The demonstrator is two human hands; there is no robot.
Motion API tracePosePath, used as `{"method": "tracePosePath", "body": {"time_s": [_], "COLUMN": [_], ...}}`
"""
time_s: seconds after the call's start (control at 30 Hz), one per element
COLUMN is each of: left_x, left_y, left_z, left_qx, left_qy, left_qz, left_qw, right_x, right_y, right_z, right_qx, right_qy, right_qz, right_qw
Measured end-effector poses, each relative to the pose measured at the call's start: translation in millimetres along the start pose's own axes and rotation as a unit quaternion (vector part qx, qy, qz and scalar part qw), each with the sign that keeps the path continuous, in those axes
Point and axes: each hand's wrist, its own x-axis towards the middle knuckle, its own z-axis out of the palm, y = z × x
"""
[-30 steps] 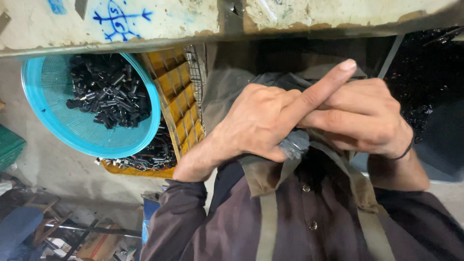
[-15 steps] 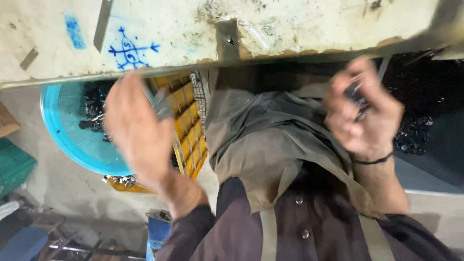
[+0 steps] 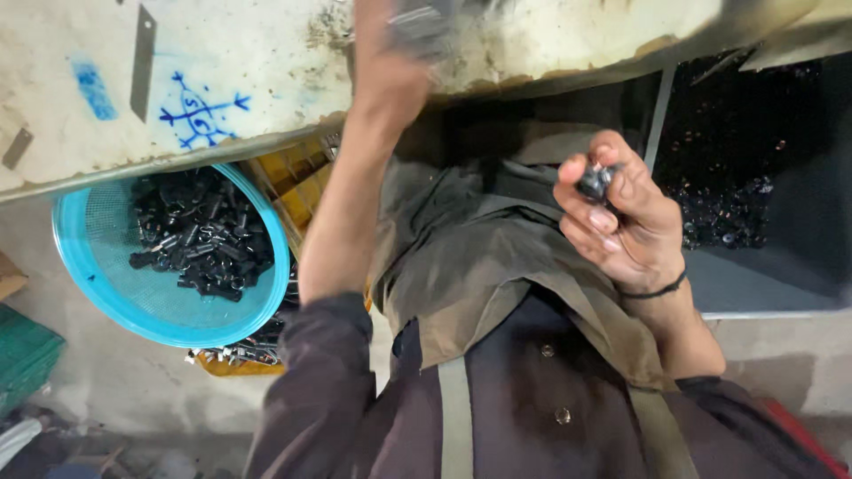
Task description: The person picks small black cylindrical components from bins and the worktable, rubs each component with a gray abrasive pad held against their apron, and places the parts into the bins beside the table. They repeatedly reach into the bins to grab handfuls of parts and work through them one at a time.
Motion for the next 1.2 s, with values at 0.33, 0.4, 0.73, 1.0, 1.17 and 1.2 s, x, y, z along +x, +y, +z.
{"method": "tracePosePath", "body": {"time_s": [0.33, 0.4, 0.73, 1.0, 1.17, 1.2], "left_x": [-85, -86, -97, -93, -140, -137], "left_y": [125, 125, 107, 118, 120, 116], "left_z": [-3, -5, -7, -59, -137, -140], "left_qx": [-0.149, -0.158, -0.055, 0.052, 0.505, 0.518], "left_qy": [-0.014, -0.021, -0.136, -0.212, -0.179, -0.126], "left_qz": [-0.109, -0.096, -0.007, -0.102, -0.546, -0.464], "left_qw": [0.983, 0.983, 0.989, 0.97, 0.644, 0.708], "right_x": [38, 44, 43, 44, 37, 35], "right_y": [-3, -5, -12, -2, 10, 10], "right_z": [20, 27, 48, 30, 8, 4], "right_qx": [-0.548, -0.639, -0.743, -0.724, -0.268, -0.176], "right_qy": [-0.14, -0.195, -0.193, -0.224, 0.034, 0.058], "right_qz": [-0.377, -0.397, -0.248, -0.214, -0.162, -0.138], "right_qw": [0.733, 0.629, 0.591, 0.617, 0.949, 0.973]}}
